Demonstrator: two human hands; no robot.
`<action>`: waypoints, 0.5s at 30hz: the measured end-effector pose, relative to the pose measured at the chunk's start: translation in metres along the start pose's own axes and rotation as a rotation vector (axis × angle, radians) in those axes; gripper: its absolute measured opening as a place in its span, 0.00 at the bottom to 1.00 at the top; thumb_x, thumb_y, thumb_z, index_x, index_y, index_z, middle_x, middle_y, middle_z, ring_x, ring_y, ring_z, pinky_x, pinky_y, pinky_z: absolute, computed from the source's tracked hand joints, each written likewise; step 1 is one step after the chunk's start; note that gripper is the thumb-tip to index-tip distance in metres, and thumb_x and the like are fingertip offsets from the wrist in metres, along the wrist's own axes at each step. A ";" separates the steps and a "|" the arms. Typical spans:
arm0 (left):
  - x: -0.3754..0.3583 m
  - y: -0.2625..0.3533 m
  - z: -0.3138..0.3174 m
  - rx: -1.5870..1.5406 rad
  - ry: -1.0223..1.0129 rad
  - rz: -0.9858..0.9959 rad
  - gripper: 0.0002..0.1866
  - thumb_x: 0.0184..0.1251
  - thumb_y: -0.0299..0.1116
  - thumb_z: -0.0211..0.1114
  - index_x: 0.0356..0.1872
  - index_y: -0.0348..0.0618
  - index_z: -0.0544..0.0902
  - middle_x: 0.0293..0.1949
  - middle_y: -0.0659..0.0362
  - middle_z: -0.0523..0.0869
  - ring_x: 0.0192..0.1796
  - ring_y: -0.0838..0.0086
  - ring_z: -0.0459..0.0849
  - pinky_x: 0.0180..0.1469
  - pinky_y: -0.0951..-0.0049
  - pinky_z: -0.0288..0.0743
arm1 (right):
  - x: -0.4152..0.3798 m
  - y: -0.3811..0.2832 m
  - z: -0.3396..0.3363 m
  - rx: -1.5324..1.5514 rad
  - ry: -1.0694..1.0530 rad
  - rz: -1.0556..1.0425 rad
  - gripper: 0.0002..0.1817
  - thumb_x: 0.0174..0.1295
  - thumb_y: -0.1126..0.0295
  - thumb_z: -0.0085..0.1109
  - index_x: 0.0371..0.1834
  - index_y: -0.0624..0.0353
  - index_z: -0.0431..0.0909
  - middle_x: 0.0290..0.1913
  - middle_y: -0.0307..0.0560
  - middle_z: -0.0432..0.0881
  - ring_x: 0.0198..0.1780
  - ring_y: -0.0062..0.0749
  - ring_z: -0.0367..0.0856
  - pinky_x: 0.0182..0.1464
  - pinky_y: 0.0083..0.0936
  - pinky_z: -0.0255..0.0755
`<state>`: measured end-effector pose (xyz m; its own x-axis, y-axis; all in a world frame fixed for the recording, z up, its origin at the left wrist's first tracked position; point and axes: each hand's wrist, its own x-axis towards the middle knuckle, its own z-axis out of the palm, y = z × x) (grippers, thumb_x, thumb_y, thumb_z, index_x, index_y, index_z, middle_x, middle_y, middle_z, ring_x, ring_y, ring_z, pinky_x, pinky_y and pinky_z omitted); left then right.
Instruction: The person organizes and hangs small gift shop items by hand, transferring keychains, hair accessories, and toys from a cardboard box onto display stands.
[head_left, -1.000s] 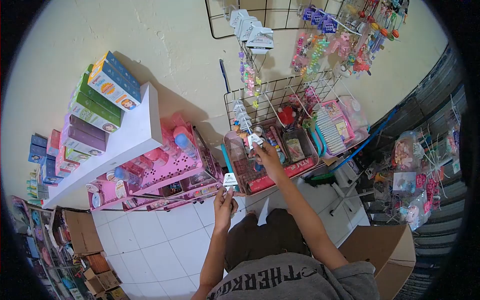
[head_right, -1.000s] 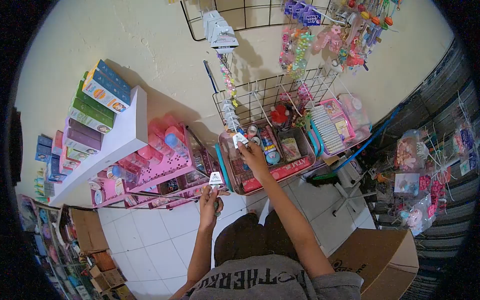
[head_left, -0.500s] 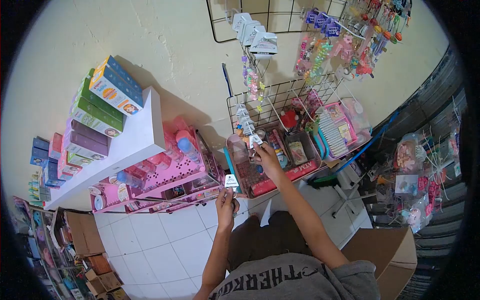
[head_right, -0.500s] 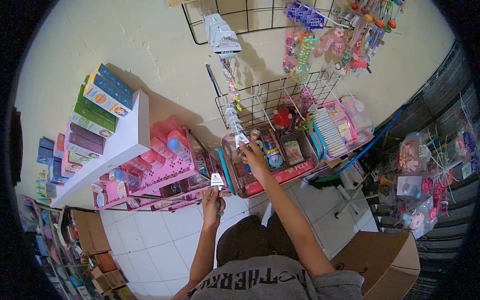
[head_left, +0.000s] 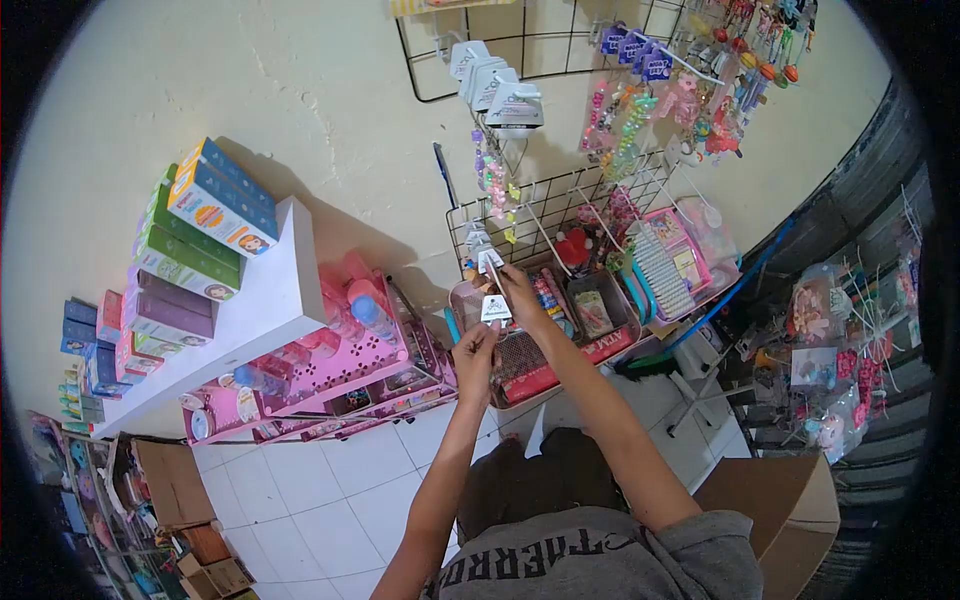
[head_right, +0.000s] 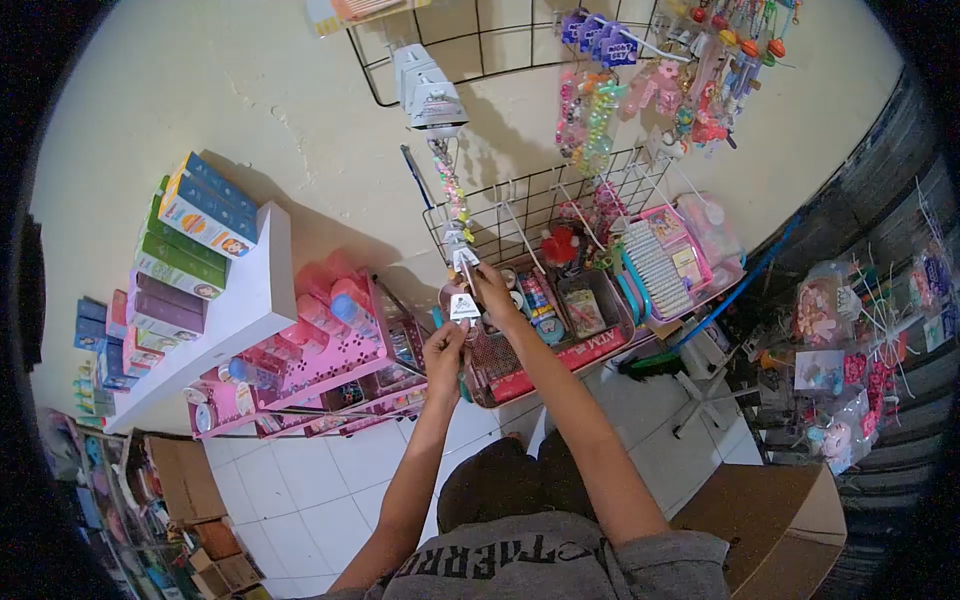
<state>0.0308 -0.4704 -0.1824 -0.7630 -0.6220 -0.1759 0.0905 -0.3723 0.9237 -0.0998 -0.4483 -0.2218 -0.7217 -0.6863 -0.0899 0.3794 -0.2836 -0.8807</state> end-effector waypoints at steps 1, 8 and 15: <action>0.001 0.001 0.002 0.000 -0.007 -0.006 0.11 0.53 0.34 0.57 0.16 0.41 0.71 0.13 0.68 0.68 0.12 0.88 0.61 0.13 0.87 0.50 | 0.000 0.000 -0.003 0.022 -0.006 0.023 0.09 0.55 0.66 0.46 0.34 0.59 0.71 0.23 0.36 0.74 0.22 0.13 0.68 0.22 0.10 0.61; 0.007 -0.006 0.008 0.055 0.016 -0.008 0.10 0.53 0.31 0.57 0.16 0.44 0.70 0.12 0.69 0.66 0.12 0.88 0.61 0.13 0.86 0.49 | -0.021 0.001 -0.015 -0.132 0.008 -0.080 0.12 0.56 0.67 0.45 0.39 0.64 0.68 0.34 0.39 0.71 0.34 0.17 0.69 0.34 0.13 0.63; 0.009 -0.022 0.008 0.088 0.020 0.059 0.08 0.53 0.30 0.57 0.19 0.38 0.73 0.13 0.68 0.69 0.13 0.89 0.60 0.14 0.86 0.50 | -0.066 0.001 -0.016 -0.391 0.273 -0.260 0.11 0.50 0.68 0.52 0.34 0.63 0.70 0.29 0.39 0.73 0.31 0.20 0.69 0.33 0.16 0.63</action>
<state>0.0171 -0.4624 -0.2017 -0.7447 -0.6553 -0.1262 0.0777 -0.2730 0.9589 -0.0615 -0.3927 -0.2239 -0.9070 -0.4129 0.0826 -0.0379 -0.1154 -0.9926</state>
